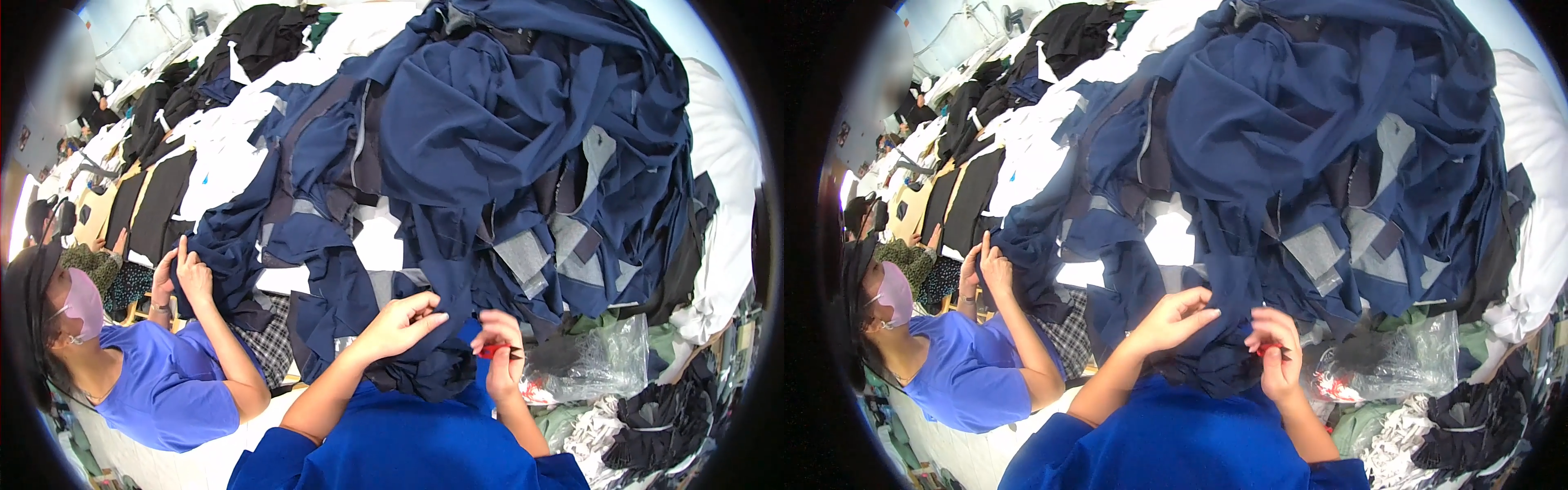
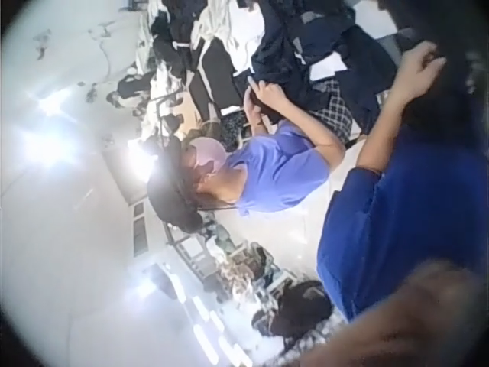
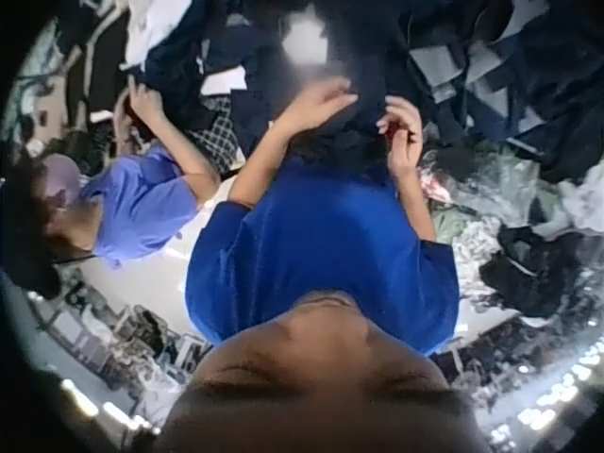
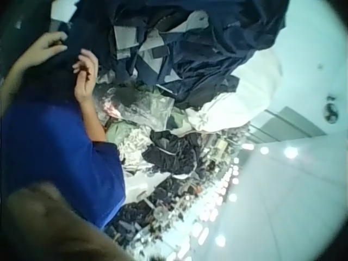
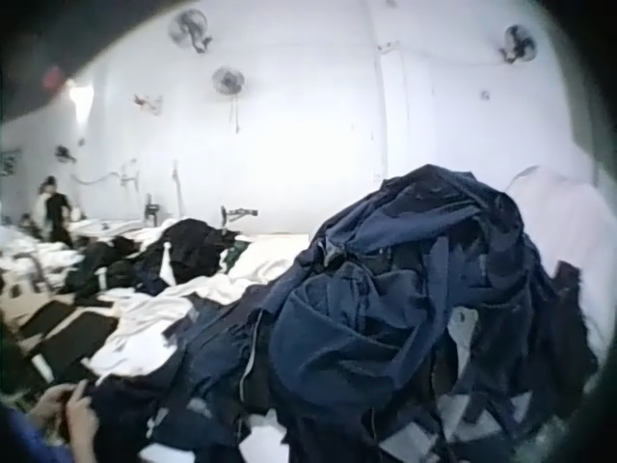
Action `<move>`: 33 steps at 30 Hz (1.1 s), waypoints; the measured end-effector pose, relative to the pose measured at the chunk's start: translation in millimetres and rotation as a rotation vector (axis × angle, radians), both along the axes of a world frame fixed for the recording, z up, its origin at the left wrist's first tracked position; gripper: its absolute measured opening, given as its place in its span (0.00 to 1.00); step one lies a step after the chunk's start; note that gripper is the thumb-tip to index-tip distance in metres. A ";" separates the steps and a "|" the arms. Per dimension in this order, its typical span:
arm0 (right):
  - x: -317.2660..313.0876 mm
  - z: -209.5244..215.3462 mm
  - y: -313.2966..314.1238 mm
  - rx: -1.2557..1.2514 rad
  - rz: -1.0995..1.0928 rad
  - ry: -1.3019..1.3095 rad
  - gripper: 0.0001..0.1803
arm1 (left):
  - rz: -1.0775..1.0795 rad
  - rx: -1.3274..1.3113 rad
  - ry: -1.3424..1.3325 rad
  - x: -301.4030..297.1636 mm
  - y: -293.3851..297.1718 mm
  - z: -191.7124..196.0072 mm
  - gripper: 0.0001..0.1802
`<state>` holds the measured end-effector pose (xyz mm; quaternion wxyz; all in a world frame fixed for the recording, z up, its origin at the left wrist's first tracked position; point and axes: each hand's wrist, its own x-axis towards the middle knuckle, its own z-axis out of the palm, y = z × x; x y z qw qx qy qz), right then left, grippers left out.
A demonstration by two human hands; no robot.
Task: The recorder uses thread snips to trim excess threads and inspect fabric pieces on a garment factory work table.
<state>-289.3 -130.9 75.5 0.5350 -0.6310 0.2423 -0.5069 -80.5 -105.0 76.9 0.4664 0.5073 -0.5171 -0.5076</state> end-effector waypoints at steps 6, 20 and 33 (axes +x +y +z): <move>7.0 40.7 -31.8 -0.173 0.179 0.503 0.16 | -0.238 -0.157 -0.348 3.2 3.5 33.4 0.14; -1.0 31.4 -20.0 -0.220 -0.097 0.530 0.07 | 0.036 -0.504 -0.581 -22.5 6.2 33.5 0.17; 4.6 41.9 -32.0 -0.352 -0.144 0.469 0.09 | -0.105 0.151 0.263 -20.2 3.6 21.2 0.07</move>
